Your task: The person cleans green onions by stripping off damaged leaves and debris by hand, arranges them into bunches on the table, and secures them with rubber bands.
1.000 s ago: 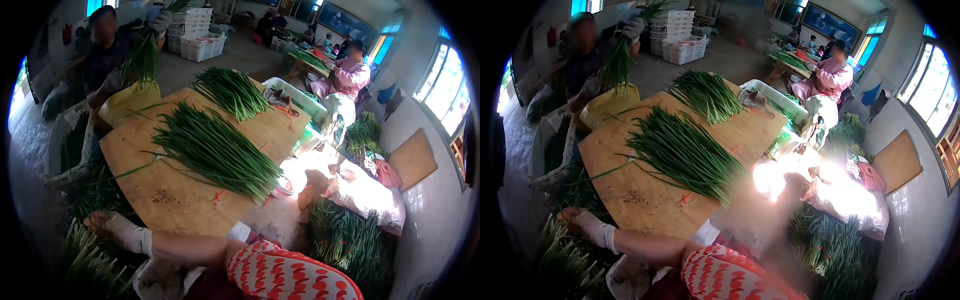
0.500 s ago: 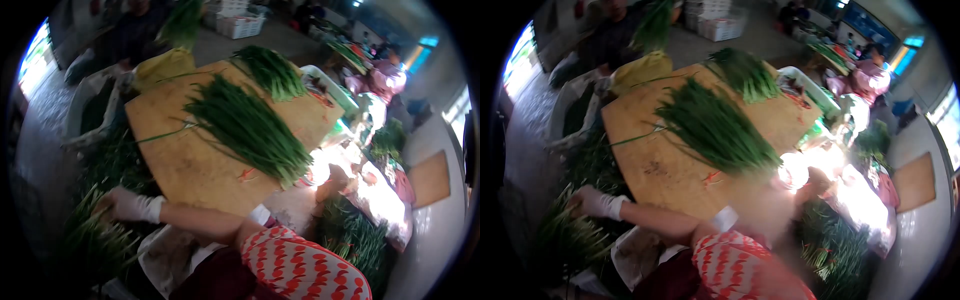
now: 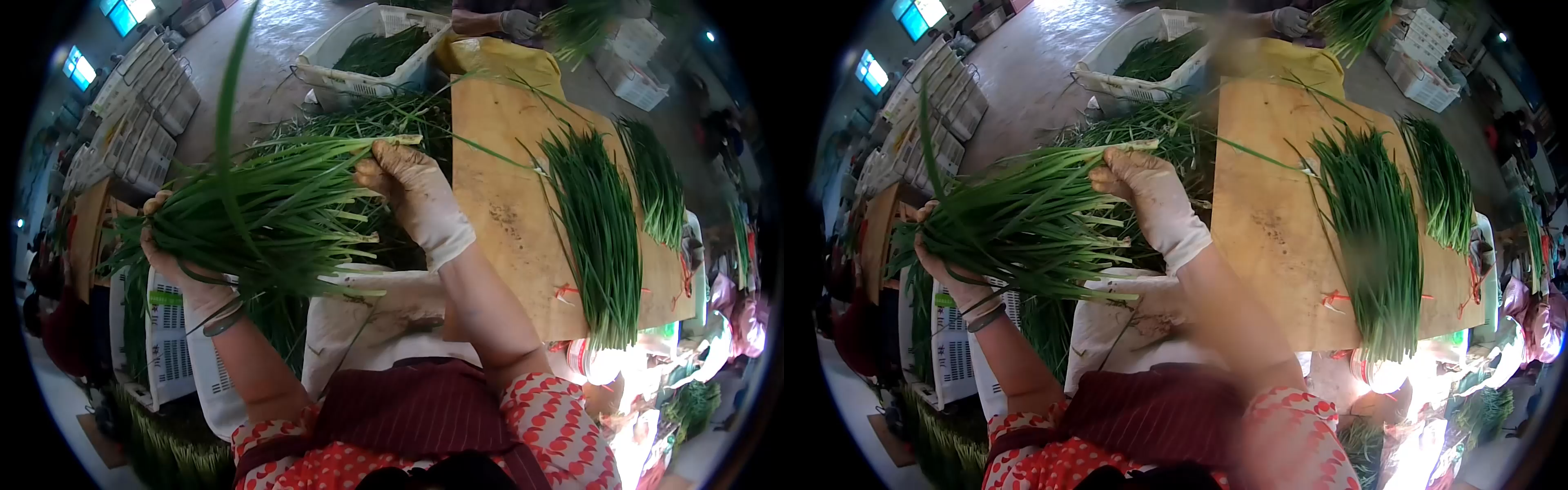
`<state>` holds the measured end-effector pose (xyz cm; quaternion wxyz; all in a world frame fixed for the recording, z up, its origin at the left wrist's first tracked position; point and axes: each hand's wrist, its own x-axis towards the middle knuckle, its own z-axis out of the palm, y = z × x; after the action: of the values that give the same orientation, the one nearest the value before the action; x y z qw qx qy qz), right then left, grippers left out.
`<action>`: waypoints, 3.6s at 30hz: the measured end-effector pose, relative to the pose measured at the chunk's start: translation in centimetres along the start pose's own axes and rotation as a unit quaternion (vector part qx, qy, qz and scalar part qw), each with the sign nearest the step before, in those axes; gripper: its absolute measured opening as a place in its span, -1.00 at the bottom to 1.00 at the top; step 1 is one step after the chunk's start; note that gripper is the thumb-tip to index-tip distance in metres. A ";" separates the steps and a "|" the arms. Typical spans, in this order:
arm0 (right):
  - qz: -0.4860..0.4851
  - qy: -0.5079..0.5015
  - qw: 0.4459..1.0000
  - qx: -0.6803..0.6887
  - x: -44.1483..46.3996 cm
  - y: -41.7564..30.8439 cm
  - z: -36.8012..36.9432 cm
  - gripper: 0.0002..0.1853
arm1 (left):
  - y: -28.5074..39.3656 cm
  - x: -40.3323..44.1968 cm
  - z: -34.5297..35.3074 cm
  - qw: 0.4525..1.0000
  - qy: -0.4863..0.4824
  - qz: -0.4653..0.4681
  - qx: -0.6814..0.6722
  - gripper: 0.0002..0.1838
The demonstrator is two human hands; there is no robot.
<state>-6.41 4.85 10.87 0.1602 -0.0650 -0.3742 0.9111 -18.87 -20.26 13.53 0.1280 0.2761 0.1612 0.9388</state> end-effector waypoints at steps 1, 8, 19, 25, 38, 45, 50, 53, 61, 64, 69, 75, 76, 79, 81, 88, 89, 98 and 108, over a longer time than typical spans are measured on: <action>-0.001 0.005 1.000 -0.023 0.0 0.0 0.0 -0.78 | 0.1 0.0 -0.1 1.000 0.002 0.002 0.002 -0.77; 0.025 -0.118 0.986 -0.112 0.1 0.1 -0.6 -0.72 | 1.7 0.3 -1.9 0.999 0.037 0.028 0.007 -0.81; 0.017 -0.114 0.975 -0.189 0.6 -1.1 2.7 -0.66 | 1.6 0.4 -1.8 0.997 0.042 0.060 0.034 -0.79; 0.127 -0.162 0.919 -0.337 -0.5 -4.8 2.7 -0.65 | 2.8 -0.2 -1.7 0.999 0.001 0.038 -0.006 -0.79; -0.025 0.017 0.833 -0.553 4.9 -1.2 -9.0 -0.45 | 7.4 -1.1 -6.7 0.990 0.024 0.071 0.118 -0.62; 0.040 -0.175 0.944 -0.276 3.6 4.6 2.2 -0.57 | 5.5 -1.0 -4.8 0.977 0.077 0.116 0.162 -0.65; 0.033 -0.179 0.938 -0.295 3.3 2.8 0.9 -0.79 | 4.9 -1.6 -3.6 0.941 0.168 0.144 0.257 -0.70; -0.127 -0.068 0.952 -0.269 5.1 2.2 -5.9 -0.81 | 5.9 -2.0 -4.2 0.968 0.121 0.109 0.188 -0.75; 0.046 -0.140 0.935 -0.323 6.0 2.3 -0.8 -0.58 | 5.4 -1.7 -3.8 0.997 -0.070 0.025 0.020 -0.75; 0.077 -0.144 0.958 -0.235 6.7 3.0 -0.5 -0.70 | 5.8 -1.9 -3.6 0.999 -0.016 0.045 0.022 -0.79; -0.079 -0.045 0.973 -0.213 6.7 0.7 -1.8 -0.81 | 5.8 -1.5 -4.2 0.997 -0.016 0.068 0.045 -0.80; -0.348 0.395 0.745 -0.410 7.3 -3.9 -17.4 -0.81 | 7.9 -3.1 -4.7 0.961 0.124 0.150 0.196 -0.82; -0.273 0.472 0.635 -0.547 6.4 -4.0 -19.5 -0.82 | 7.9 -3.2 -4.7 0.963 0.137 0.137 0.188 -0.80; -0.175 0.490 0.538 -0.663 6.1 -1.0 -19.8 -0.85 | 8.6 -2.8 -6.3 0.995 -0.046 0.072 0.056 -0.59; -0.145 0.352 0.690 -0.615 7.4 1.5 -17.3 -0.76 | 7.8 -3.1 -5.1 0.959 0.156 0.135 0.192 -0.60; -0.169 -0.064 0.886 -0.427 7.4 6.0 -1.2 -0.72 | 9.2 -2.5 -8.6 0.956 0.101 0.117 0.251 -0.61; -0.232 -0.051 0.840 -0.488 7.0 6.8 -0.2 -0.67 | 8.9 -2.3 -8.3 0.956 0.102 0.116 0.251 -0.61; -0.234 -0.102 0.840 -0.478 7.7 9.0 0.9 -0.75 | 6.6 -1.3 -5.2 0.946 0.190 0.153 0.214 -0.69; -0.064 -0.023 0.973 -0.220 6.0 5.6 0.7 -0.83 | 5.8 -0.5 -5.2 0.992 0.099 0.044 0.057 -0.67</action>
<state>-13.55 2.67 7.42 0.1909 -0.0535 -0.5723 0.7957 -22.20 -26.96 11.32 0.0542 0.1951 0.2137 0.9557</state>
